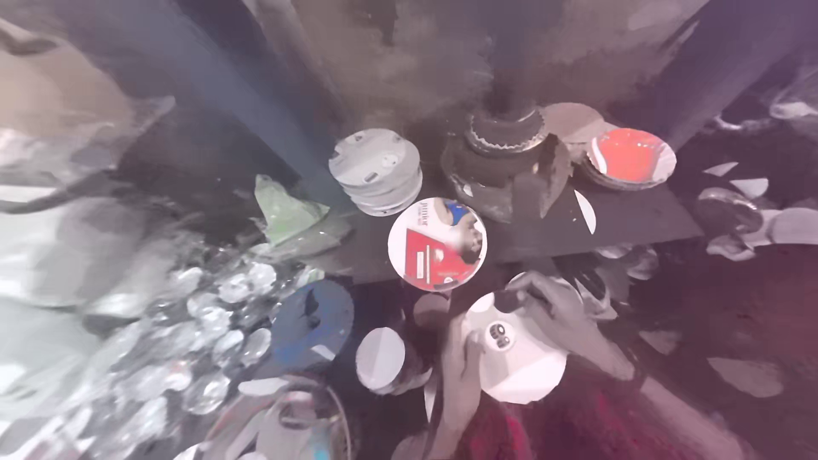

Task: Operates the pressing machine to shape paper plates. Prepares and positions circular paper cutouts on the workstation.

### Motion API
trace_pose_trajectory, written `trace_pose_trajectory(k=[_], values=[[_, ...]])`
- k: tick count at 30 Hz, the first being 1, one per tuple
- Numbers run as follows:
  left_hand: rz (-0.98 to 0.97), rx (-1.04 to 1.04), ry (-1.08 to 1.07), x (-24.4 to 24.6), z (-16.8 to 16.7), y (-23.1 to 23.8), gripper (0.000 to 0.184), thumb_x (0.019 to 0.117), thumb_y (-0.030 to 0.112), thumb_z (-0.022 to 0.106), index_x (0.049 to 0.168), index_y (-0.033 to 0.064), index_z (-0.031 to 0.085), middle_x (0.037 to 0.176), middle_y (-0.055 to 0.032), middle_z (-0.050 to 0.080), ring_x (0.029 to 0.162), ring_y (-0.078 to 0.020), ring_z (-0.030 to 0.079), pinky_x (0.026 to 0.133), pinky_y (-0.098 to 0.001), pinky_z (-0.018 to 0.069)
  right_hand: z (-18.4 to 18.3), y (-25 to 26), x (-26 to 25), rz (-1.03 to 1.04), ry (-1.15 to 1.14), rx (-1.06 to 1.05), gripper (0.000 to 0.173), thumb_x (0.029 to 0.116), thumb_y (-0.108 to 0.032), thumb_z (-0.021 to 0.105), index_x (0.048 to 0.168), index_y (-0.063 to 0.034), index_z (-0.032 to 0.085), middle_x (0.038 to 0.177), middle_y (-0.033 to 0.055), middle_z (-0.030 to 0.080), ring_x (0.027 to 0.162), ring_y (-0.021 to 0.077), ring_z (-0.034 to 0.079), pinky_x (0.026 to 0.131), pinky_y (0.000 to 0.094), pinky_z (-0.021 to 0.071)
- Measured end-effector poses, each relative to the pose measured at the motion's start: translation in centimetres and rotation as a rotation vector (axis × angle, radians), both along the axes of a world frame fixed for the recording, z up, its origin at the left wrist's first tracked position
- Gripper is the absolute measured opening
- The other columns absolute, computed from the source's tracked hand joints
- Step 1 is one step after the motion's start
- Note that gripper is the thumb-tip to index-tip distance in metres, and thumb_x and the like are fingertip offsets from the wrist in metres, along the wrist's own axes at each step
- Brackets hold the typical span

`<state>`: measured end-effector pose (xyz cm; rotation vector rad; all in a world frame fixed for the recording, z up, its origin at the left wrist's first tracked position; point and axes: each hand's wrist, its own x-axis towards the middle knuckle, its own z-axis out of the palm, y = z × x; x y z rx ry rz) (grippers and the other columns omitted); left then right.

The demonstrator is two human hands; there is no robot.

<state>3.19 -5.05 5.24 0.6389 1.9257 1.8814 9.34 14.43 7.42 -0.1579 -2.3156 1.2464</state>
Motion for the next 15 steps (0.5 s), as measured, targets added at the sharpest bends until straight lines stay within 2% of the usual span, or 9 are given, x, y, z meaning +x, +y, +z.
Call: trace_pose_trajectory(k=[2,4,6,8,10,12,13,14,15], values=[[0.125,0.116,-0.034,-0.6,0.8,-1.1,0.033,0.0999,0.002,0.044,0.128,-0.0135,0.048,0.106,-0.004,0.066,0.091,0.002,0.065,0.084,-0.0185,0.056,2.9,0.1,-3.1,0.035,0.044,0.12,0.024,0.103,-0.016,0.054,0.113,-0.0003,0.068,0.104,0.0108,0.072,0.092,0.0101,0.068,0.083,0.0254,0.0561],[0.252,0.251,-0.069,-1.6,1.5,-2.4,0.03,0.1013,0.001,0.041,0.13,-0.0067,0.047,0.105,0.0031,0.067,0.093,0.0004,0.066,0.085,-0.0208,0.0578,5.1,0.2,-7.2,0.067,0.09,0.216,0.026,0.0996,-0.018,0.061,0.119,-0.0018,0.068,0.11,0.0124,0.07,0.099,0.0197,0.068,0.09,0.0381,0.0567],[0.395,0.319,-0.06,-2.6,2.3,-3.6,0.029,0.1025,0.001,0.037,0.13,-0.0009,0.046,0.103,0.0069,0.066,0.092,0.0009,0.066,0.084,-0.0204,0.0579,5.7,0.2,-11.7,0.062,0.058,0.341,0.046,0.0982,-0.032,0.065,0.134,-0.0044,0.063,0.123,0.0155,0.066,0.11,0.0298,0.065,0.099,0.0509,0.0515],[0.547,0.316,-0.033,-3.6,3.1,-4.7,0.032,0.1017,0.001,0.036,0.133,-0.0015,0.042,0.103,0.0057,0.063,0.09,0.0014,0.066,0.081,-0.0195,0.058,5.4,0.0,-15.2,-0.005,-0.13,0.489,0.07,0.0974,-0.052,0.061,0.151,-0.0081,0.05,0.141,0.0196,0.058,0.13,0.0415,0.053,0.107,0.0629,0.0401],[0.654,0.292,0.012,-4.4,3.6,-5.7,0.039,0.0996,-0.001,0.037,0.138,-0.0027,0.037,0.111,0.0009,0.06,0.093,0.0006,0.065,0.08,-0.0187,0.0575,5.1,-0.3,-17.4,-0.061,-0.287,0.584,0.071,0.0972,-0.058,0.059,0.145,-0.0052,0.054,0.144,0.0203,0.056,0.134,0.0443,0.049,0.108,0.0676,0.0351],[0.683,0.235,0.081,-4.9,3.5,-6.8,0.05,0.097,-0.002,0.039,0.146,-0.0069,0.03,0.133,-0.0085,0.051,0.111,-0.0016,0.059,0.092,-0.0188,0.0519,5.8,-0.8,-17.9,-0.107,-0.269,0.588,0.056,0.097,-0.041,0.068,0.135,-0.0013,0.059,0.139,0.0228,0.058,0.131,0.0457,0.051,0.105,0.0697,0.0359],[0.677,0.206,0.109,-5.1,3.4,-7.3,0.053,0.0959,-0.001,0.039,0.147,-0.0081,0.028,0.139,-0.0107,0.048,0.116,-0.0018,0.056,0.095,-0.0186,0.0497,6.4,-0.8,-17.6,-0.127,-0.197,0.564,0.05,0.096,-0.031,0.072,0.133,0.0,0.06,0.137,0.0241,0.058,0.128,0.0462,0.054,0.101,0.0693,0.039],[0.646,0.193,0.133,-5.2,3.0,-7.8,0.05,0.0959,-0.001,0.038,0.145,-0.0099,0.032,0.139,-0.0109,0.049,0.118,-0.0026,0.055,0.098,-0.0197,0.0487,7.1,-0.6,-17.0,-0.146,-0.119,0.488,0.043,0.0964,-0.022,0.071,0.132,0.0002,0.06,0.132,0.023,0.061,0.122,0.0429,0.058,0.099,0.0652,0.0439],[0.611,0.214,0.145,-5.4,2.8,-8.2,0.043,0.096,-0.001,0.037,0.137,-0.0103,0.042,0.132,-0.007,0.056,0.114,-0.0027,0.059,0.097,-0.021,0.0509,8.0,-0.1,-16.6,-0.167,-0.024,0.342,0.035,0.0982,-0.014,0.065,0.129,0.0015,0.061,0.122,0.0204,0.067,0.111,0.0357,0.065,0.093,0.0568,0.0506]])
